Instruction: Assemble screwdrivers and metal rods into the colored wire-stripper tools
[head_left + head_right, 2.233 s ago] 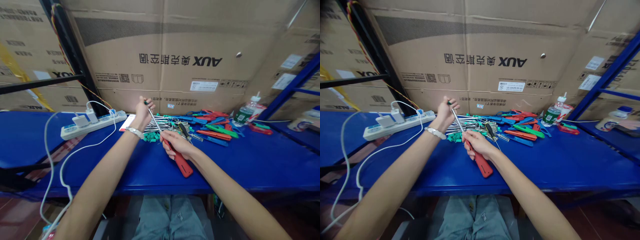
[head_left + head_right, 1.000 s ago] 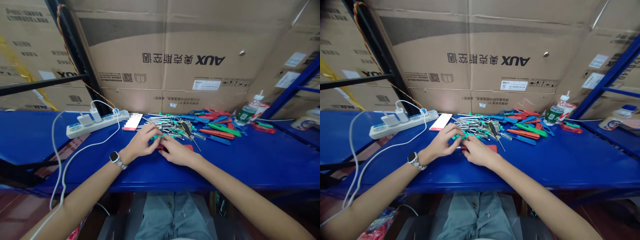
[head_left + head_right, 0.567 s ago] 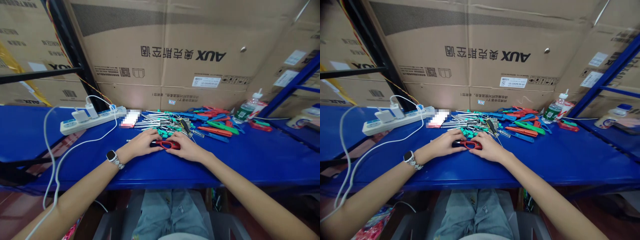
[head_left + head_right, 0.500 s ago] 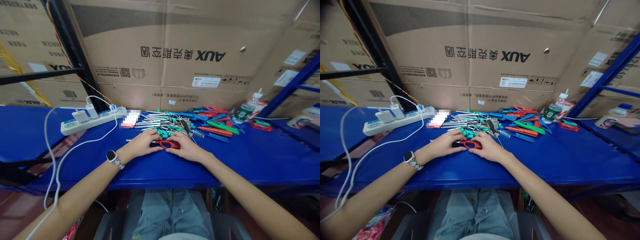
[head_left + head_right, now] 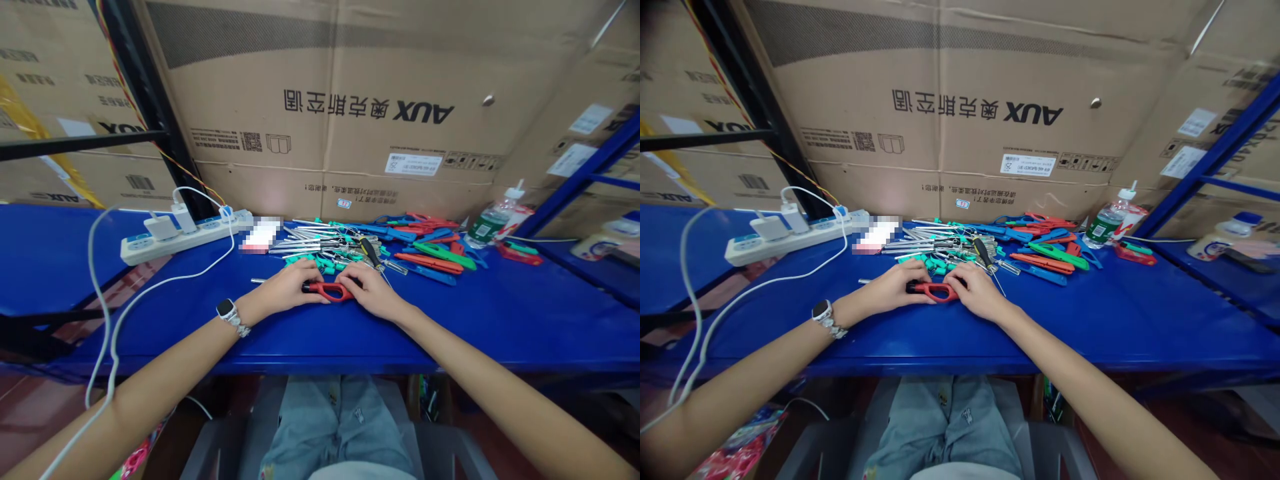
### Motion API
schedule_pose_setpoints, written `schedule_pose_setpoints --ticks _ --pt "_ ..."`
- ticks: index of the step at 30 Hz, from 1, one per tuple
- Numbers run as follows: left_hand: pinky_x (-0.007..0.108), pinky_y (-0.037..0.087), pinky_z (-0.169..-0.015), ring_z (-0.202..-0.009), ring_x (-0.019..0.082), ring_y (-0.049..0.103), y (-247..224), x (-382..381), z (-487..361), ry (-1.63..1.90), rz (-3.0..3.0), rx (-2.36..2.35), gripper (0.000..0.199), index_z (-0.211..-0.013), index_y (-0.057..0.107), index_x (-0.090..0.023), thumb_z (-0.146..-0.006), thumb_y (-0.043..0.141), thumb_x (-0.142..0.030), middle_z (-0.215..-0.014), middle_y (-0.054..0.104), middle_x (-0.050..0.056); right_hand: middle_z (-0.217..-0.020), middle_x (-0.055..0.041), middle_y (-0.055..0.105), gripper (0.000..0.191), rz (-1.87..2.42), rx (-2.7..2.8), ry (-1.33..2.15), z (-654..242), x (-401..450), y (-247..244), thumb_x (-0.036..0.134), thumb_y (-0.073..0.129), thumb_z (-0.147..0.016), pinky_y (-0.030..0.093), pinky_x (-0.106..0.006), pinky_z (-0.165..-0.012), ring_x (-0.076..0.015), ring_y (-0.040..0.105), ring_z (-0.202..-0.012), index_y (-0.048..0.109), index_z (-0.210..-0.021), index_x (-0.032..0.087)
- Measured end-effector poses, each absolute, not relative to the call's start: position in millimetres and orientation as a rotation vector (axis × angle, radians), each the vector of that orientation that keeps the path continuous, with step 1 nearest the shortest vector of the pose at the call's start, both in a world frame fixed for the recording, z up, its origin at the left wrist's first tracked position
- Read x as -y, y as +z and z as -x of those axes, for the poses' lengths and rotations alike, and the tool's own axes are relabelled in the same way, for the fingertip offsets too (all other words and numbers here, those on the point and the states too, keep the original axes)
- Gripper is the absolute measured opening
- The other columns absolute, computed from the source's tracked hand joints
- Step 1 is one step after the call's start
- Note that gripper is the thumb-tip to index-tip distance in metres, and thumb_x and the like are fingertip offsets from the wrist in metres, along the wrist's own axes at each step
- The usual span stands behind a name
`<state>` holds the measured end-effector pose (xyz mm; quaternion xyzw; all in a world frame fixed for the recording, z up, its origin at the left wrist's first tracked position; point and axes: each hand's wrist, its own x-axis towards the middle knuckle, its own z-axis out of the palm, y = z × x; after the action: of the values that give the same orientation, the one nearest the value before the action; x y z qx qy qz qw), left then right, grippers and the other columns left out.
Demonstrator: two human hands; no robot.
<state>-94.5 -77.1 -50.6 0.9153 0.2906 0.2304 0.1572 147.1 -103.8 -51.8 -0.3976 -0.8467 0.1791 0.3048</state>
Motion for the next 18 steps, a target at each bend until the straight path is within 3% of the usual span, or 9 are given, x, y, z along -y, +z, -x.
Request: schedule_pose_setpoints --ticks 3,6,11,14,18 --pt "0.037 0.049 -0.081 -0.095 0.024 0.059 -48.5 77.3 95.4 0.662 -2.609 -0.836 0.028 -0.099 0.069 -0.021 -0.091 0.072 -0.048 -0.095 0.065 0.005 -0.096 -0.0066 0.07 0.021 1.044 2.274 0.453 -148.6 104.7 -50.4 0.037 0.057 -0.1 0.046 -0.04 -0.089 -0.0222 0.06 -0.093 0.07 -0.1 0.02" --pt "0.038 0.051 -0.082 -0.093 0.023 0.062 -43.6 75.0 100.8 0.637 -2.585 -0.822 0.025 -0.101 0.07 -0.021 -0.09 0.073 -0.043 -0.097 0.067 0.006 -0.106 -0.008 0.068 0.028 1.059 2.347 0.386 -147.7 111.7 -46.7 0.042 0.068 -0.093 0.047 -0.043 -0.093 -0.0247 0.06 -0.102 0.069 -0.112 0.022" --pt "0.035 0.052 -0.079 -0.087 0.02 0.065 -38.2 68.4 111.5 0.574 -2.521 -0.78 0.018 -0.101 0.073 -0.02 -0.095 0.067 -0.036 -0.096 0.07 0.006 -0.11 -0.0094 0.065 0.032 1.069 2.428 0.319 -144.0 117.0 -43.9 0.045 0.066 -0.095 0.048 -0.043 -0.093 -0.0253 0.059 -0.105 0.068 -0.117 0.022" --pt "0.034 0.052 -0.078 -0.087 0.02 0.065 -39.3 67.7 113.3 0.571 -2.526 -0.811 0.018 -0.098 0.072 -0.019 -0.096 0.064 -0.036 -0.096 0.07 0.006 -0.108 -0.0096 0.062 0.039 1.11 2.464 0.25 -141.2 115.4 -44.4 0.05 0.068 -0.092 0.049 -0.043 -0.088 -0.0252 0.059 -0.099 0.068 -0.117 0.021" --pt "0.034 0.052 -0.077 -0.086 0.02 0.064 -42.6 68.2 113.6 0.546 -2.556 -0.864 0.017 -0.098 0.07 -0.019 -0.096 0.064 -0.035 -0.097 0.068 0.007 -0.105 -0.0095 0.061 0.028 1.062 2.494 0.231 -136.9 114.5 -44.2 0.045 0.063 -0.097 0.049 -0.042 -0.088 -0.0249 0.057 -0.099 0.065 -0.108 0.019"
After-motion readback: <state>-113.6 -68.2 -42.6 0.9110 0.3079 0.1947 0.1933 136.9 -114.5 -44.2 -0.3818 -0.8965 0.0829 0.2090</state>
